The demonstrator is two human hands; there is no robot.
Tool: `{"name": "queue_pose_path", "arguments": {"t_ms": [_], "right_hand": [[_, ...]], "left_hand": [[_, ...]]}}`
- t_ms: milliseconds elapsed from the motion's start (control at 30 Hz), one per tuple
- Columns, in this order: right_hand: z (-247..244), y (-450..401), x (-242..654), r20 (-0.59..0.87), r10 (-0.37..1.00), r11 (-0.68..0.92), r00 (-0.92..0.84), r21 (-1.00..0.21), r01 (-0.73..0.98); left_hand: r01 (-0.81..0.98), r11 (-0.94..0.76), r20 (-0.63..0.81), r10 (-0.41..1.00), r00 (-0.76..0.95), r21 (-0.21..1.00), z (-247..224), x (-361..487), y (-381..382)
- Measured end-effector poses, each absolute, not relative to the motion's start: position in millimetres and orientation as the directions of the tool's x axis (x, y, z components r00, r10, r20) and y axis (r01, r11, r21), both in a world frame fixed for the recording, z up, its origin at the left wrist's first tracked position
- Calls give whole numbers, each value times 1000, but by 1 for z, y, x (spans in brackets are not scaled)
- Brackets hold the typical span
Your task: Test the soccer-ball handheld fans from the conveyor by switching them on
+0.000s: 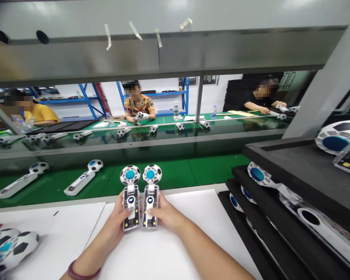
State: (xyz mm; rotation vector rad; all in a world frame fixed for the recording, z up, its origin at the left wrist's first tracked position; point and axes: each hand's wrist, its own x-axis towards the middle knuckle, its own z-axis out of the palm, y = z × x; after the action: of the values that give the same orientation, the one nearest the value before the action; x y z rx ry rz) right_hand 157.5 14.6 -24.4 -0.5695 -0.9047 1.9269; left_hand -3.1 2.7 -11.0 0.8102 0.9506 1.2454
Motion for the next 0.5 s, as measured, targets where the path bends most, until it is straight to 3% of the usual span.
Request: {"name": "queue_pose_path", "arguments": {"t_ms": [500], "right_hand": [[-32, 17, 158, -13, 872, -299, -489, -805, -512]], "left_hand": [[-383, 179, -146, 983, 113, 906, -14, -6, 4]]}}
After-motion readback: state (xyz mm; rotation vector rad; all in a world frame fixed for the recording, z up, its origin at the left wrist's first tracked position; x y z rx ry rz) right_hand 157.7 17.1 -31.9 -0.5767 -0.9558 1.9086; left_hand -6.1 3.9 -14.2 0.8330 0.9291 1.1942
